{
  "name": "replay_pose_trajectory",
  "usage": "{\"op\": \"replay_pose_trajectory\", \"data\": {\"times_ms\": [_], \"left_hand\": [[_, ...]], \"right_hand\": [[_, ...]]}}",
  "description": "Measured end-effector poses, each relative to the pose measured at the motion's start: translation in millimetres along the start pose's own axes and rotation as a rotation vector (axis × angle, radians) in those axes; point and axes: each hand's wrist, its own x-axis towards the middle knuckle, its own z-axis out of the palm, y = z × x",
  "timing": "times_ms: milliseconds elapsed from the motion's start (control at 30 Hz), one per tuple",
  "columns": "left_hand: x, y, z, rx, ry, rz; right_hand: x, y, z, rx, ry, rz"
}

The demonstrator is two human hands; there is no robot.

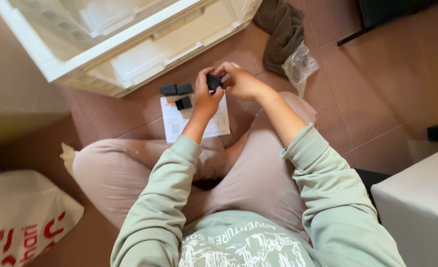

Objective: The person attaches black plastic feet to the corners of a white plastic storage unit, then wipes the unit and a drawer with a cloth. The person handles the unit, feet, and drawer while seated on the floor.

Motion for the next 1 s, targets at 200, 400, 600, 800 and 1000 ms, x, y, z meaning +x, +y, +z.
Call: {"op": "replay_pose_trajectory", "data": {"times_ms": [200,400,600,800,1000], "left_hand": [[32.0,-25.3,35.0,0.168,-0.165,0.114],[44.9,-37.2,41.5,0.38,-0.339,0.209],[39.0,-42.0,42.0,0.622,-0.263,0.368],[37.6,-38.4,38.2,0.552,-0.29,0.324],[38.8,-35.1,31.4,0.521,-0.367,0.209]], "right_hand": [[35.0,96.6,-22.7,0.209,0.048,0.202],[43.2,121.5,-22.9,0.197,0.099,0.225],[33.7,90.4,-21.3,-0.183,0.168,0.045],[29.0,70.0,-23.9,-0.329,0.211,-0.006],[23.0,46.5,-24.6,-0.26,0.208,-0.075]]}}
